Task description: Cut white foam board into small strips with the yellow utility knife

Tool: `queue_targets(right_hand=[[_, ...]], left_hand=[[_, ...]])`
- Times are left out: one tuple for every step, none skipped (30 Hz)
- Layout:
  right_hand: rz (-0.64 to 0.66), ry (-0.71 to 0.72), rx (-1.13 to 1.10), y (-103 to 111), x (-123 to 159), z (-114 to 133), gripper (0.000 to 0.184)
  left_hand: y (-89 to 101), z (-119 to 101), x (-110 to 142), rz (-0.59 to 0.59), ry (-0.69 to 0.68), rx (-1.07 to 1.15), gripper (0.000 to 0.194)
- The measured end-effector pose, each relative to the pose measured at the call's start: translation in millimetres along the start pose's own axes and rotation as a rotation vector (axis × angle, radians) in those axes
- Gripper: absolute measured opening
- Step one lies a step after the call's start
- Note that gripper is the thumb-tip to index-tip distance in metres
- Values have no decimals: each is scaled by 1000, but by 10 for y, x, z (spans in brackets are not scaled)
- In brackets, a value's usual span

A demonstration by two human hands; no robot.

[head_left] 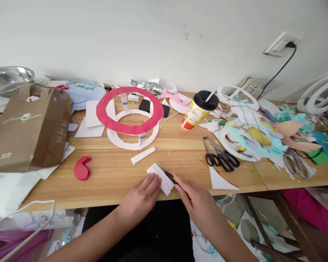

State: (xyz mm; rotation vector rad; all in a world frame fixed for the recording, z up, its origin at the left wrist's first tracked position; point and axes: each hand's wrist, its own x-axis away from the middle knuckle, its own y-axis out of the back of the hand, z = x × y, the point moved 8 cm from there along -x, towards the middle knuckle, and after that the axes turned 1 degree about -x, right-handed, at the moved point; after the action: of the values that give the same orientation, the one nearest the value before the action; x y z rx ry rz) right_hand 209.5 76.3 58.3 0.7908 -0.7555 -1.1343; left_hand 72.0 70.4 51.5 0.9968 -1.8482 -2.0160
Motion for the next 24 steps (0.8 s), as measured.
queue_targets(right_hand=[[7, 0, 35, -26, -5, -19, 44], [19, 7, 65, -52, -10, -32, 44], [32, 18, 89, -76, -16, -39, 44], [41, 29, 111, -94, -21, -41, 43], [47, 39, 134, -105, -26, -39, 43], [48, 48, 158, -111, -31, -33, 43], [46, 56, 183, -113, -35, -24, 43], [44, 64, 206, -113, -40, -13, 43], [44, 74, 226, -114, -44, -1, 42], [45, 84, 240, -115, -48, 11, 42], [47, 92, 249, -116, -52, 21, 42], [50, 99, 255, -117, -55, 29, 41], [53, 105, 260, -118, -59, 34, 41], [56, 112, 266, -118, -62, 38, 41], [60, 119, 275, -119, -65, 42, 41], [66, 127, 286, -122, -67, 44, 41], [74, 136, 300, -126, -68, 45, 42], [83, 144, 315, -130, -68, 44, 42], [92, 150, 328, -132, -66, 43, 43], [98, 155, 336, -131, -63, 39, 44], [100, 157, 339, -126, -59, 35, 44], [98, 160, 339, -118, -54, 32, 44], [96, 161, 337, -110, -48, 28, 44], [93, 161, 336, -102, -43, 22, 44]], left_hand=[[-1, 0, 3, -1, 0, -4, 35], [-2, 0, 4, -3, 0, -6, 34], [-1, 0, 5, -6, -1, -7, 34], [0, 1, 4, -7, 0, -6, 34], [0, 2, 4, -8, 1, -5, 34], [1, 3, 3, -10, 3, -2, 34], [2, 4, 2, -10, 5, 2, 34], [0, 4, 2, -8, 6, 5, 35], [-1, 4, 2, -6, 7, 8, 35], [0, 4, 2, -7, 10, 9, 36], [2, 5, 2, -9, 12, 9, 36], [5, 5, 2, -12, 14, 9, 36], [8, 3, 2, -16, 12, 9, 36], [11, 2, 2, -19, 11, 10, 36], [12, 0, 2, -23, 8, 11, 35], [13, -1, 3, -27, 7, 12, 34], [12, 0, 4, -30, 7, 15, 33], [10, 3, 5, -34, 8, 17, 33], [9, 5, 7, -38, 10, 17, 32], [7, 8, 9, -42, 12, 16, 32], [6, 10, 10, -47, 14, 14, 32], [4, 10, 11, -49, 16, 12, 31], [3, 9, 12, -53, 18, 11, 31], [2, 10, 13, -56, 24, 14, 31]])
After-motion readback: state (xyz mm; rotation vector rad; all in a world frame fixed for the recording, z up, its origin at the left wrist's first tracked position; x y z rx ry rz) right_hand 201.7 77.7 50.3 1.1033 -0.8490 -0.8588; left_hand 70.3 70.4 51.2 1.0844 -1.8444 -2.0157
